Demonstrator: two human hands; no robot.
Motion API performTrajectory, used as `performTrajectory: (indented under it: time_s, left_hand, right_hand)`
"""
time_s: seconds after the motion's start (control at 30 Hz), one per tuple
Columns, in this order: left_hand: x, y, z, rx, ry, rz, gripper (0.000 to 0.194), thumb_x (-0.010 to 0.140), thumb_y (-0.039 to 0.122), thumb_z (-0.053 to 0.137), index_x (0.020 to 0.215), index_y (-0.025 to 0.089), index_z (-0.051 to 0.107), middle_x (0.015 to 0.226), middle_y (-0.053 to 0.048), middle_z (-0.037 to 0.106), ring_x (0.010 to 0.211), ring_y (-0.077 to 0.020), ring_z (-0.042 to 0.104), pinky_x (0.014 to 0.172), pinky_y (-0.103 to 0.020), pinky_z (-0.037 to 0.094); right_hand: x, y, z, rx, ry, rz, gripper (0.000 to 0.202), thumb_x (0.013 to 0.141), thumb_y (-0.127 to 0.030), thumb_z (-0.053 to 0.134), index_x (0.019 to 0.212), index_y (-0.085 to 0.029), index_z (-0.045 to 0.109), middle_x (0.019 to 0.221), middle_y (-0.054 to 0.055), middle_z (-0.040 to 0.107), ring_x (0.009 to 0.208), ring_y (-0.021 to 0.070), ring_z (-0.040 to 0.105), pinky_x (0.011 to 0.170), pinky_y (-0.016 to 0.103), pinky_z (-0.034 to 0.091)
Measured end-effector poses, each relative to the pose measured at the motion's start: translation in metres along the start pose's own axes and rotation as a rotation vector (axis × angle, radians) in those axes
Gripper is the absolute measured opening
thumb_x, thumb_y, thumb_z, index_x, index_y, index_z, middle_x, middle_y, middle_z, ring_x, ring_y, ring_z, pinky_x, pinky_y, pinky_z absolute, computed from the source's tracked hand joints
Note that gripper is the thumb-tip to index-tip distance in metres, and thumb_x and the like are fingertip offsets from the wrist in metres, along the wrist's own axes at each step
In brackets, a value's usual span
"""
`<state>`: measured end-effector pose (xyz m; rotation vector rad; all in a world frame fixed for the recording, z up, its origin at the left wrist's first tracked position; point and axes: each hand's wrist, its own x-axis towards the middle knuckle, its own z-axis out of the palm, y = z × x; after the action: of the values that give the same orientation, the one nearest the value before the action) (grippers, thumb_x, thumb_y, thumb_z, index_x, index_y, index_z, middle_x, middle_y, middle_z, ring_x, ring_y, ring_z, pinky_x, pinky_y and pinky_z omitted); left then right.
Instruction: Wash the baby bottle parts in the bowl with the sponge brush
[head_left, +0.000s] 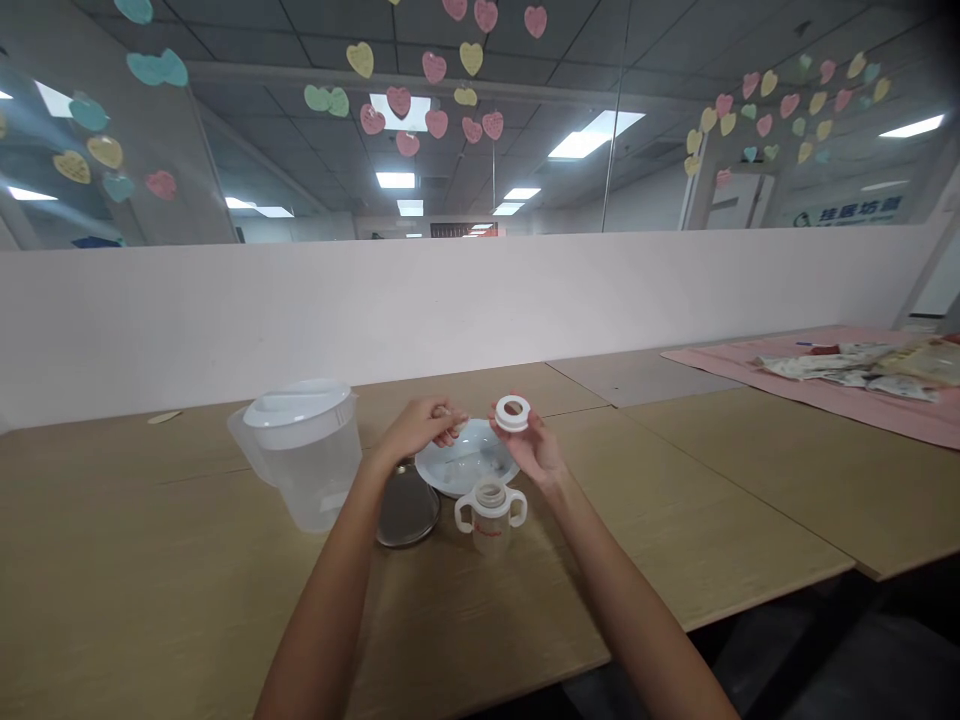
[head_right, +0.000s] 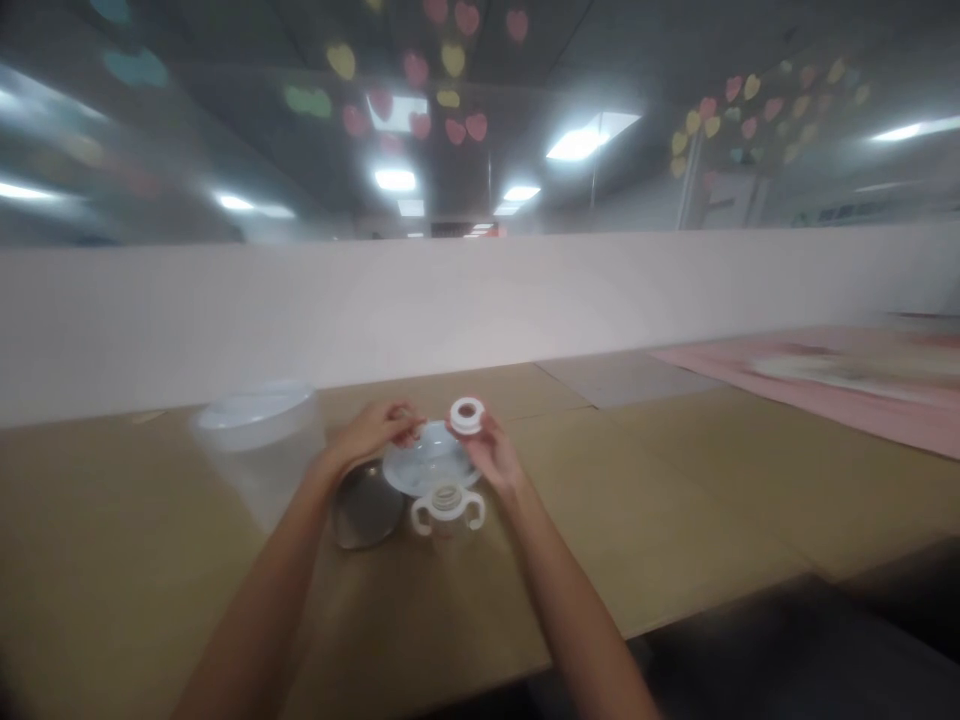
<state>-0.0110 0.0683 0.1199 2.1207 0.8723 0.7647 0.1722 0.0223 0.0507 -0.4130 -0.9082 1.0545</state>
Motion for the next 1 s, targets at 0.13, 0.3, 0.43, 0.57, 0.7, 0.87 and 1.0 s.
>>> performTrajectory:
  time_s: [0.13,0.3,0.43,0.57,0.7,0.87,1.0]
  left_hand:
    - [-0.003,-0.004,0.000,0.507,-0.004,-0.079,0.011,0.064,0.025,0.066,0.073,0.019,0.065,0.065,-0.002,0.063,0.061,-0.0150,0.057,0.054,-0.022,0.040]
    - [-0.003,-0.005,0.005,0.608,-0.187,-0.148,0.021,0.057,0.014,0.065,0.076,0.023,0.069,0.067,0.001,0.061,0.067,-0.0164,0.057,0.057,-0.021,0.038]
    - [-0.004,-0.004,0.004,0.660,-0.214,-0.147,0.025,0.059,0.013,0.063,0.080,0.024,0.069,0.074,-0.001,0.063,0.072,-0.0180,0.058,0.060,-0.023,0.039]
    - [-0.005,-0.005,0.004,0.669,-0.215,-0.151,0.025,0.058,0.014,0.063,0.080,0.023,0.069,0.075,-0.002,0.065,0.073,-0.0187,0.058,0.061,-0.023,0.040]
    - [-0.005,-0.004,0.007,0.670,-0.289,-0.224,0.023,0.065,0.022,0.060,0.086,0.021,0.067,0.071,-0.002,0.065,0.065,-0.0171,0.059,0.058,-0.023,0.040]
    - [-0.004,-0.005,0.013,0.664,-0.370,-0.286,0.024,0.070,0.032,0.057,0.088,0.018,0.065,0.071,-0.002,0.067,0.059,-0.0140,0.060,0.056,-0.022,0.043]
    - [-0.002,-0.005,0.017,0.733,-0.361,-0.291,0.030,0.064,0.028,0.064,0.093,0.019,0.065,0.084,-0.003,0.069,0.069,-0.0161,0.063,0.060,-0.022,0.045]
  right_hand:
    - [0.017,0.015,-0.029,-0.142,0.267,-0.079,0.041,0.058,-0.046,0.073,0.088,-0.022,0.059,0.082,0.001,0.064,0.074,0.0172,0.061,0.075,0.035,0.050]
    - [0.021,0.037,-0.056,-0.683,0.462,-0.260,0.037,0.062,-0.045,0.067,0.086,-0.019,0.055,0.077,0.000,0.060,0.063,0.0129,0.053,0.063,0.027,0.044]
    - [0.015,0.043,-0.058,-0.936,0.369,-0.312,0.030,0.070,-0.043,0.058,0.089,-0.019,0.058,0.081,0.002,0.061,0.069,0.0151,0.052,0.068,0.027,0.042]
    - [0.012,0.044,-0.056,-1.056,0.245,-0.337,0.026,0.074,-0.038,0.052,0.089,-0.019,0.061,0.089,0.005,0.063,0.082,0.0187,0.054,0.077,0.030,0.040]
    - [0.011,0.046,-0.056,-1.169,0.140,-0.305,0.023,0.077,-0.034,0.048,0.083,-0.018,0.063,0.089,0.006,0.065,0.083,0.0188,0.055,0.078,0.029,0.039]
    - [0.012,0.049,-0.059,-1.354,0.006,-0.294,0.022,0.077,-0.029,0.046,0.077,-0.017,0.065,0.082,0.005,0.066,0.080,0.0180,0.056,0.078,0.027,0.038]
    - [0.012,0.051,-0.062,-1.493,-0.068,-0.306,0.022,0.075,-0.025,0.046,0.076,-0.017,0.066,0.080,0.005,0.067,0.082,0.0182,0.055,0.082,0.028,0.034]
